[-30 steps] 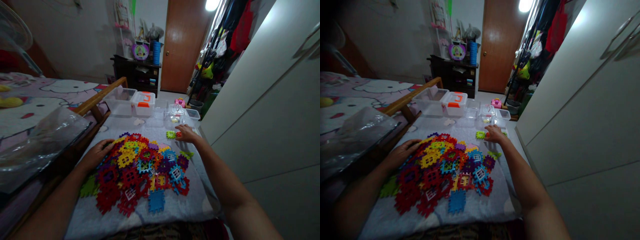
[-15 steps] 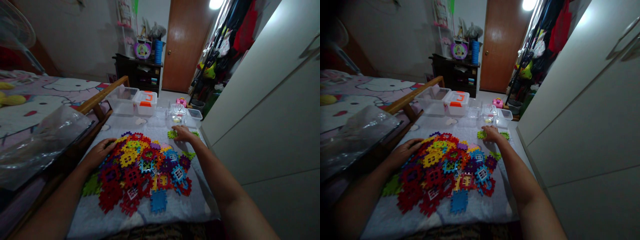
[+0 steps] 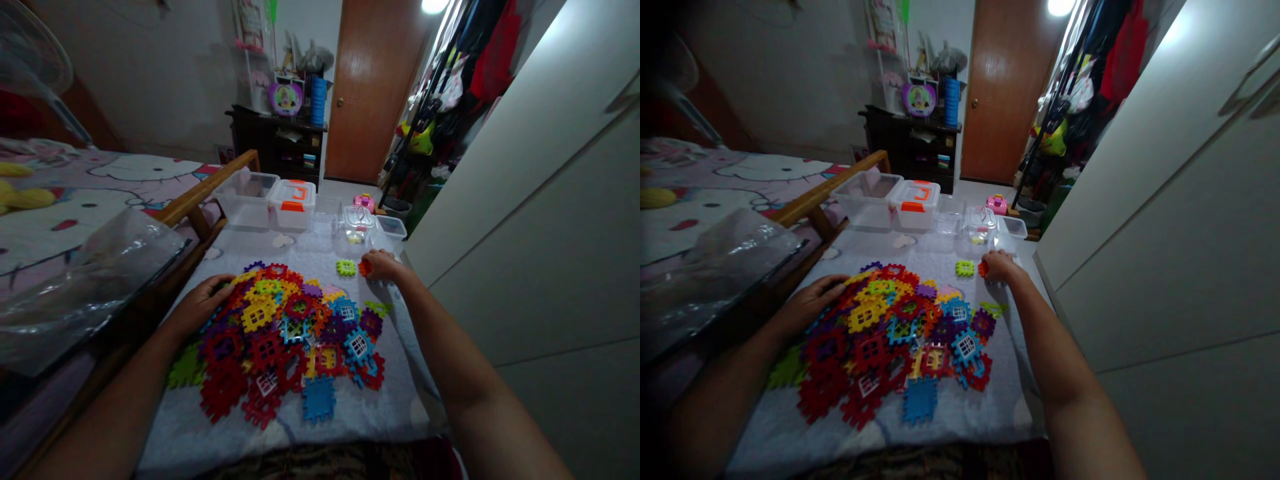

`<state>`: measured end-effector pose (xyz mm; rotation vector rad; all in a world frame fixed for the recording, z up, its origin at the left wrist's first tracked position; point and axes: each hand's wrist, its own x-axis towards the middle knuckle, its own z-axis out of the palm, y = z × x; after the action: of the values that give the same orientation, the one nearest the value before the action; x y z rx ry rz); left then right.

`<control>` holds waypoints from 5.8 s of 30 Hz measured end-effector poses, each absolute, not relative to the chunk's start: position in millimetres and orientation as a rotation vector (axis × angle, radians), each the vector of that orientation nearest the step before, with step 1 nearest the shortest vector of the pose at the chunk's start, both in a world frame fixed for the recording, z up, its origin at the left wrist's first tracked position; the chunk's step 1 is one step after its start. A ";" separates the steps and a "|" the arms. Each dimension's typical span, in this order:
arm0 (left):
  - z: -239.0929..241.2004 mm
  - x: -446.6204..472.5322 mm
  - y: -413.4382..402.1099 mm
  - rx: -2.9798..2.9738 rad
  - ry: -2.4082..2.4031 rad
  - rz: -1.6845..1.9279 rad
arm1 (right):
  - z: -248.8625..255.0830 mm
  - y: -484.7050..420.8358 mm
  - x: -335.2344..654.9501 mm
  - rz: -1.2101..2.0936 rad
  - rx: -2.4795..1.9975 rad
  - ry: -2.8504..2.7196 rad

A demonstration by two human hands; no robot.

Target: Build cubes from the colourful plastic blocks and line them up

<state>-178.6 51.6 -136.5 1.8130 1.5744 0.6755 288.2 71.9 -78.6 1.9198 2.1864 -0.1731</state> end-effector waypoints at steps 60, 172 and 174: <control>-51.4 -90.4 0.0 2.563 0.947 0.480 | -70.3 7.0 182.7 -0.628 1.730 2.850; -43.3 -16.1 18.3 2.720 1.120 0.266 | -97.9 -12.0 188.3 -0.585 1.884 3.304; -45.5 -17.1 18.9 2.741 1.116 0.267 | -98.7 -11.4 188.1 -0.599 1.866 3.306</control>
<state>-17.1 18.9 -45.5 2.7409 1.1158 0.2670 188.1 -11.4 -98.7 1.8661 3.3056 -0.5994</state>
